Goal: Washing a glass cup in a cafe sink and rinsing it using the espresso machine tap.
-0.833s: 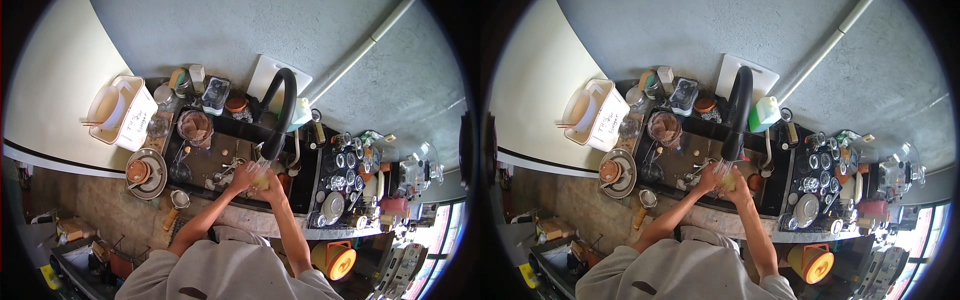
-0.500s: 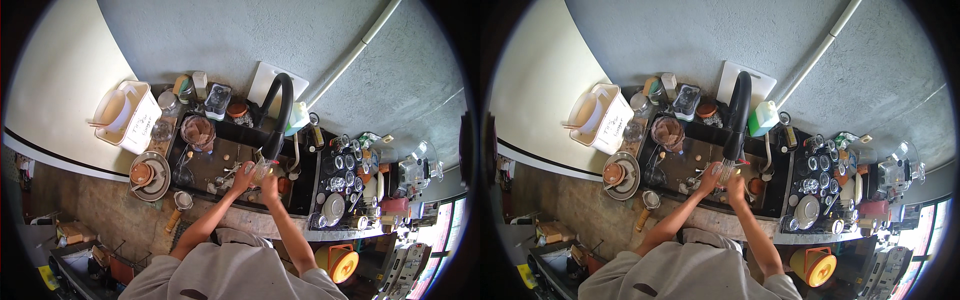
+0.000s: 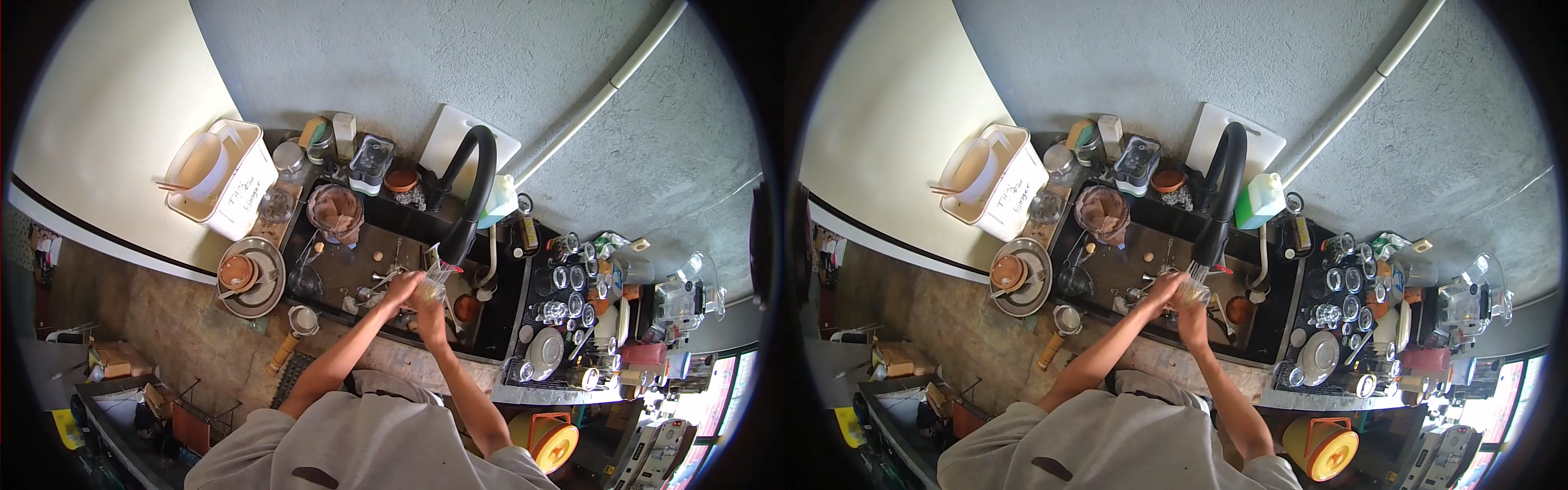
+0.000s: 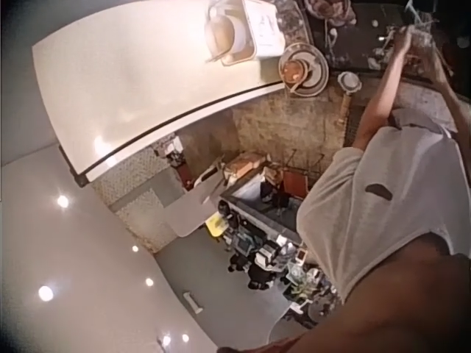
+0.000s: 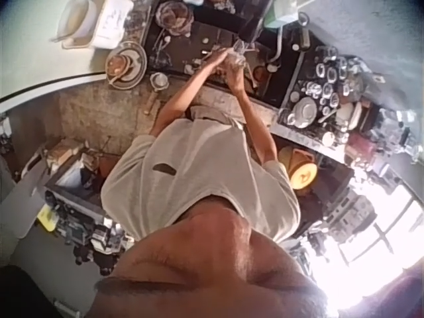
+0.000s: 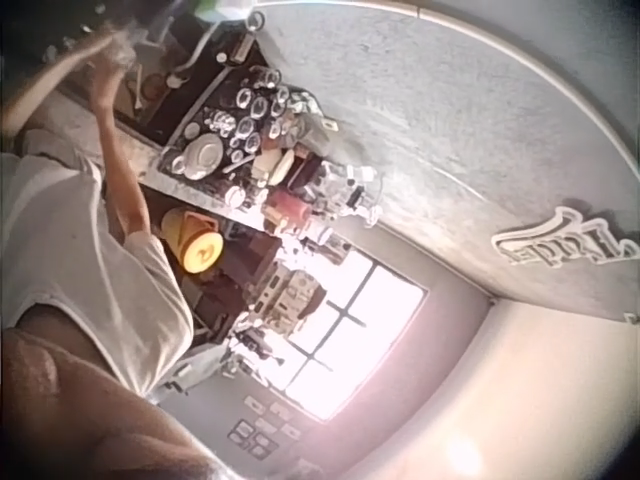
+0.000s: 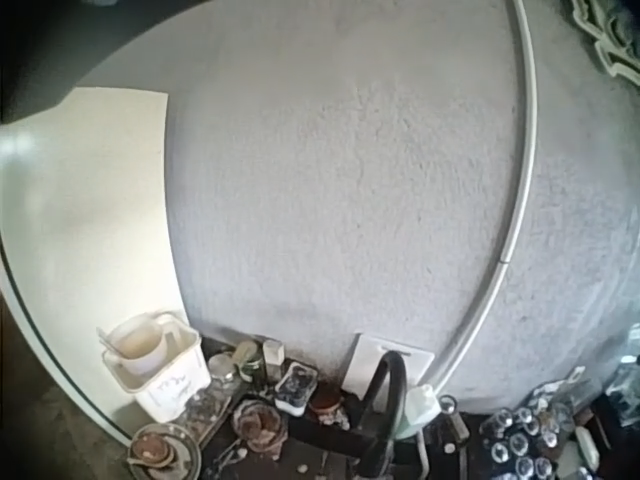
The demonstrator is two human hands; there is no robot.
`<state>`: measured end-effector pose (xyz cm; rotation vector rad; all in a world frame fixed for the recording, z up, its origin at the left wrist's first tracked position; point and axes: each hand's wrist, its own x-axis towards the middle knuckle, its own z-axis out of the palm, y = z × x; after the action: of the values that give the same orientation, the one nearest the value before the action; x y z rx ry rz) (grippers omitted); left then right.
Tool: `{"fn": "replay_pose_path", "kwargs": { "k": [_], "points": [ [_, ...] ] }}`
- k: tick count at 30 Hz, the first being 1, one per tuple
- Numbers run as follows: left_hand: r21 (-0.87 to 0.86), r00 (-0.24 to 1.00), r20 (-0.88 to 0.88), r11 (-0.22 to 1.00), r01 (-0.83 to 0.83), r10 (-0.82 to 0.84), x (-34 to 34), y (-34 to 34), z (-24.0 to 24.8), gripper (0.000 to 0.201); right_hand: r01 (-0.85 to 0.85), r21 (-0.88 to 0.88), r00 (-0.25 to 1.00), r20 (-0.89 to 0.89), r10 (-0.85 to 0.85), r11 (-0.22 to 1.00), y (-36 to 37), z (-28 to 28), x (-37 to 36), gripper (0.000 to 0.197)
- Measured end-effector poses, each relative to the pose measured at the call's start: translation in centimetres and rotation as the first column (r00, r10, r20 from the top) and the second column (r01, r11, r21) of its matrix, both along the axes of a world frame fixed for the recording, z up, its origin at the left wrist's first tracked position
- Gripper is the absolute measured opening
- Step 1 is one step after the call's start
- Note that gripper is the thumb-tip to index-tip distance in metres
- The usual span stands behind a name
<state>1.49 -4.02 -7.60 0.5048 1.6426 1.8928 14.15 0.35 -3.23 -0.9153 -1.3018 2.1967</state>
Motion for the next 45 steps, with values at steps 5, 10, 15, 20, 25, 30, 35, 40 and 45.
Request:
{"fn": "replay_pose_path", "kwargs": {
  "k": [5, 10, 15, 20, 25, 30, 35, 40, 45],
  "points": [
    [-0.096, 0.814, 0.580, 0.990, 0.107, -0.031, -0.3, 0.3, 2.7, 0.032, -0.358, 0.882, 0.921, 0.388, -0.044, 0.306, 0.4, 2.4, 0.4, 0.021],
    [-0.118, 0.972, -0.219, 0.987, -0.112, 0.084, 2.0, 0.3, -2.9, 0.037, -0.184, 0.394, 0.956, 0.283, 0.071, 0.901, 0.3, -2.4, 0.8, 0.025],
    [-0.167, 0.694, 0.711, 0.932, 0.321, -0.112, 0.4, 0.2, 4.4, 0.027, -0.127, 0.263, 0.968, 0.245, 0.061, 0.956, 0.7, -1.2, 1.6, 0.021],
    [-0.123, 0.923, -0.378, 0.992, 0.028, -0.073, 2.3, -1.2, -0.6, 0.027, -0.173, 0.013, 0.972, 0.161, 0.169, 0.985, 3.1, 0.7, 1.2, 0.034],
    [-0.206, 0.940, 0.291, 0.949, 0.240, -0.175, 0.5, -0.7, 0.7, 0.030, -0.088, 0.165, 0.984, 0.166, 0.060, 0.982, -0.5, 0.3, 1.9, 0.037],
    [-0.252, 0.757, 0.651, 0.921, 0.296, -0.066, -0.2, 0.9, 1.9, 0.030, -0.169, 0.445, 0.957, 0.288, 0.038, 0.879, -0.3, 0.6, 1.1, 0.036],
    [-0.024, 0.989, 0.093, 0.992, 0.122, -0.119, 1.5, 0.3, -0.2, 0.028, 0.009, -0.154, 0.986, 0.164, 0.016, 0.988, 1.3, 2.0, 1.0, 0.027],
    [-0.159, 0.914, -0.390, 0.986, 0.047, -0.107, 1.9, -0.4, 1.4, 0.033, 0.072, -0.629, 0.996, 0.003, -0.089, 0.774, 2.6, 0.9, 1.7, 0.028],
    [-0.175, 0.932, 0.326, 0.959, 0.225, -0.159, 1.0, -1.0, 1.9, 0.034, -0.015, -0.296, 0.994, 0.102, 0.047, 0.955, 0.1, 4.0, 1.3, 0.029]
  ]
}}
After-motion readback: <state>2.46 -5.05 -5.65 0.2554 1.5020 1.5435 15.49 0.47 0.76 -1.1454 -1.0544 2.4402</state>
